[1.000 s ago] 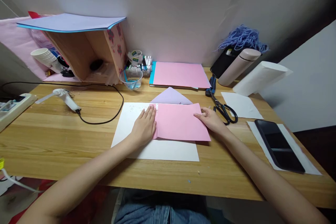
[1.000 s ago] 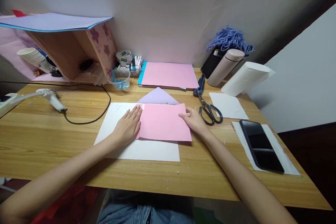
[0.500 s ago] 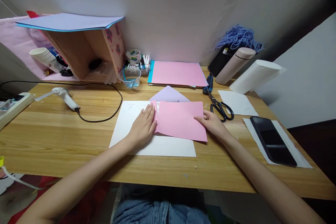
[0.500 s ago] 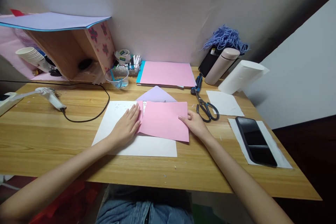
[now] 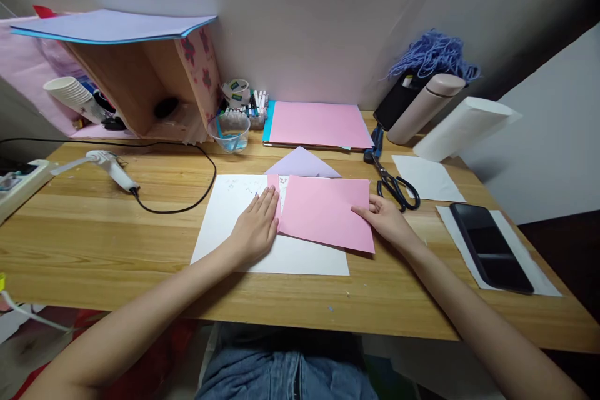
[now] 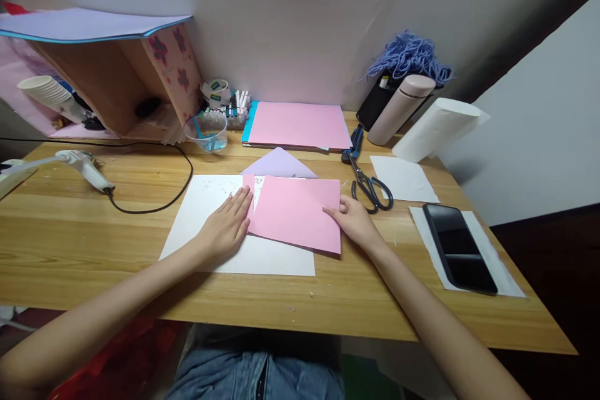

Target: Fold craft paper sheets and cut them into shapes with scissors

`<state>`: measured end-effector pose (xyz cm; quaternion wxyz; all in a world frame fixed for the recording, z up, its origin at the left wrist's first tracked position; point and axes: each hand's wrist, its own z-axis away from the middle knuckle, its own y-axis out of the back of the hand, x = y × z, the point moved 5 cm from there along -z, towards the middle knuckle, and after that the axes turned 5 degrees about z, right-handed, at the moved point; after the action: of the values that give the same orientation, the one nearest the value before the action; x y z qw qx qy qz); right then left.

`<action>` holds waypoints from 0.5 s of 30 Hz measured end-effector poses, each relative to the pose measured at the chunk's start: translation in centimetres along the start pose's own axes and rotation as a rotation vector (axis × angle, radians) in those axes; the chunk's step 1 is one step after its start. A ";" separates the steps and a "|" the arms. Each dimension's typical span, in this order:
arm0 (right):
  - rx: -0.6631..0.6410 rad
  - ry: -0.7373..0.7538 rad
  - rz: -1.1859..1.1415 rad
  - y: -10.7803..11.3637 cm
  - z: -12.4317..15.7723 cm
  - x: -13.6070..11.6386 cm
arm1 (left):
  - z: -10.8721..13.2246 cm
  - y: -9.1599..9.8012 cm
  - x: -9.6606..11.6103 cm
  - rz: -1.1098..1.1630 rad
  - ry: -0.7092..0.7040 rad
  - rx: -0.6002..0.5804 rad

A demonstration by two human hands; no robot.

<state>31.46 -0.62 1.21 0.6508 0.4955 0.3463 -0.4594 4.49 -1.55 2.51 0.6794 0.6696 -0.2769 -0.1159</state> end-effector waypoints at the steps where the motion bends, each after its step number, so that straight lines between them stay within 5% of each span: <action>1: 0.003 -0.006 -0.004 0.0 0.3 0.0 | 0.0 0.0 0.0 -0.003 0.001 -0.001; 9: -0.070 -0.011 0.052 0.1 1.5 0.2 | -0.1 -0.2 0.0 -0.037 0.006 -0.033; 15: -0.008 -0.049 0.040 0.5 2.4 0.7 | 0.0 -0.2 0.0 -0.022 0.003 -0.019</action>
<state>32.12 -3.03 1.41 0.6702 0.4884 0.3221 -0.4567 4.54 -1.59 2.36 0.6849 0.6661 -0.2675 -0.1250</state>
